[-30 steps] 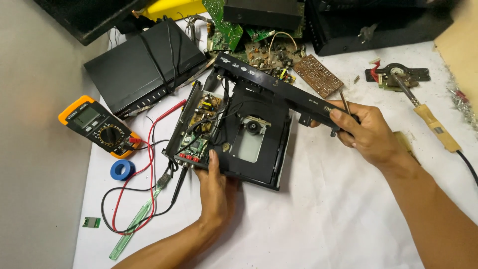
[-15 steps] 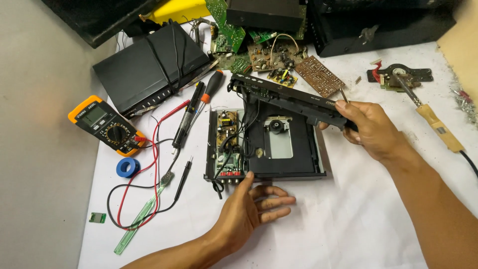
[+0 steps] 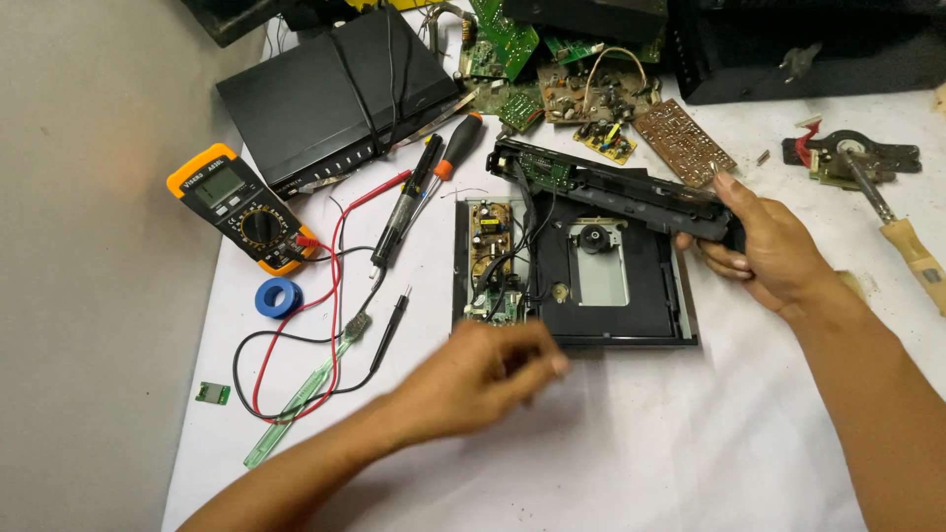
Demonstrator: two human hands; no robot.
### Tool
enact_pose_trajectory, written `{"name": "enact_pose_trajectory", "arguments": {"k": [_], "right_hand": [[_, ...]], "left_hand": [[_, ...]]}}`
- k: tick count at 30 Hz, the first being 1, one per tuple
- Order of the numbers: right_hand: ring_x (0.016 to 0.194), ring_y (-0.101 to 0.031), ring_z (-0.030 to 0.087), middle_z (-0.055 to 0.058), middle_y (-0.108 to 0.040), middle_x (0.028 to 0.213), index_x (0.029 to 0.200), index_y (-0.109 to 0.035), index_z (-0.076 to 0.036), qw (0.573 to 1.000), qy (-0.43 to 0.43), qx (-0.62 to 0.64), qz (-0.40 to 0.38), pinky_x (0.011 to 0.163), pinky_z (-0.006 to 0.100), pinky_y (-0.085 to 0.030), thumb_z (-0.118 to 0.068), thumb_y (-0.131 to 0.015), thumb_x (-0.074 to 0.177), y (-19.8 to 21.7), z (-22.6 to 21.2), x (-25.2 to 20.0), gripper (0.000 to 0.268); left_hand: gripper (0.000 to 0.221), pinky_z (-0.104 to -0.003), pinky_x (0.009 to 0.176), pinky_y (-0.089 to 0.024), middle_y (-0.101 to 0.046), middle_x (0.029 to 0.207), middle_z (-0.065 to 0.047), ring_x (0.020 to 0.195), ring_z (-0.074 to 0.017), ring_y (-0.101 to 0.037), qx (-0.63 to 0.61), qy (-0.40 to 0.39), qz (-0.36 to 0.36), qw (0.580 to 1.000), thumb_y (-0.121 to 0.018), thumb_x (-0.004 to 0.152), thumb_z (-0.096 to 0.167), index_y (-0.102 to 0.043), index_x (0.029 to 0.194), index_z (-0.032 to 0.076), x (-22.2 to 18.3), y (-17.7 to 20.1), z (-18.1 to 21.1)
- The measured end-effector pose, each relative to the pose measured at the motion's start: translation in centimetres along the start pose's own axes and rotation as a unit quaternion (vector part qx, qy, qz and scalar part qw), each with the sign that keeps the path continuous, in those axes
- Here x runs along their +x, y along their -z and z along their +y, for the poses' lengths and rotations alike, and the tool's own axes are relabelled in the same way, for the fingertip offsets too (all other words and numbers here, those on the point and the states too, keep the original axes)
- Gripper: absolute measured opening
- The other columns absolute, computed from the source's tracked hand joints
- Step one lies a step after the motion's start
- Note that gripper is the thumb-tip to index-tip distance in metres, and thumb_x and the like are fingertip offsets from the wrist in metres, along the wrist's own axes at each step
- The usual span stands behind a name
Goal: Disassembling an electronic device by removing screws and extracting internal components like the front panel and circuit boards.
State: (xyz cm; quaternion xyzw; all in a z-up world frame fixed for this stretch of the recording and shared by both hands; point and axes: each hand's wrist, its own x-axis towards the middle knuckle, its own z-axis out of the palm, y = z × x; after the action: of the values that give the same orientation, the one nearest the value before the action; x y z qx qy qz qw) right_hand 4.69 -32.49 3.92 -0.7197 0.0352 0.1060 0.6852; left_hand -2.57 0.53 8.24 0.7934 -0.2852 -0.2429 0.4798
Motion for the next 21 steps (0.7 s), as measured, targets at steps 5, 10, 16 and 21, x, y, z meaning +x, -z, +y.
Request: {"name": "enact_pose_trajectory", "arguments": {"k": [5,10,16,21], "right_hand": [[0.035,-0.021,0.009,0.005,-0.034,0.043,0.086,-0.063,0.01,1.0,-0.019,0.0,0.002,0.037,0.022,-0.018,-0.063,-0.04,0.109,-0.2,0.4,0.4,0.08],[0.037,-0.023,0.008,0.019,-0.055,0.061,0.102,-0.057,0.012,0.999,-0.017,0.035,0.013,0.036,0.022,-0.018,-0.055,-0.042,0.113,-0.8,1.0,0.5,0.07],[0.041,-0.026,0.007,0.011,-0.056,0.067,0.121,-0.061,0.002,0.997,-0.048,-0.011,0.054,0.04,0.022,-0.023,-0.065,-0.038,0.106,-2.0,1.0,0.1,0.072],[0.042,-0.029,0.01,0.014,-0.06,0.074,0.102,-0.052,-0.002,0.998,-0.01,-0.008,0.06,0.04,0.025,-0.026,-0.053,-0.038,0.114,-1.7,2.3,0.1,0.054]], "left_hand": [[0.025,-0.044,0.077,-0.052,-0.068,0.101,-0.011,0.087,-0.0282,-0.064,0.238,-0.065,0.217,0.945,-0.061,0.101,0.029,-0.062,0.112,0.006,2.6,4.9,-5.0],[0.055,-0.044,0.089,-0.05,-0.066,0.104,-0.01,0.102,-0.0291,-0.063,0.24,0.004,0.194,0.951,-0.058,0.095,0.055,-0.068,0.12,0.007,3.1,4.5,-5.4],[0.036,-0.044,0.076,-0.048,-0.064,0.089,-0.012,0.086,-0.0286,-0.057,0.304,-0.045,0.195,0.932,-0.059,0.102,0.035,-0.069,0.117,0.004,3.1,4.1,-5.4],[0.037,-0.042,0.094,-0.045,-0.064,0.119,-0.015,0.108,-0.03,-0.056,0.196,-0.051,0.074,0.976,-0.066,0.091,0.018,-0.056,0.124,0.005,3.1,5.6,-6.8]]}}
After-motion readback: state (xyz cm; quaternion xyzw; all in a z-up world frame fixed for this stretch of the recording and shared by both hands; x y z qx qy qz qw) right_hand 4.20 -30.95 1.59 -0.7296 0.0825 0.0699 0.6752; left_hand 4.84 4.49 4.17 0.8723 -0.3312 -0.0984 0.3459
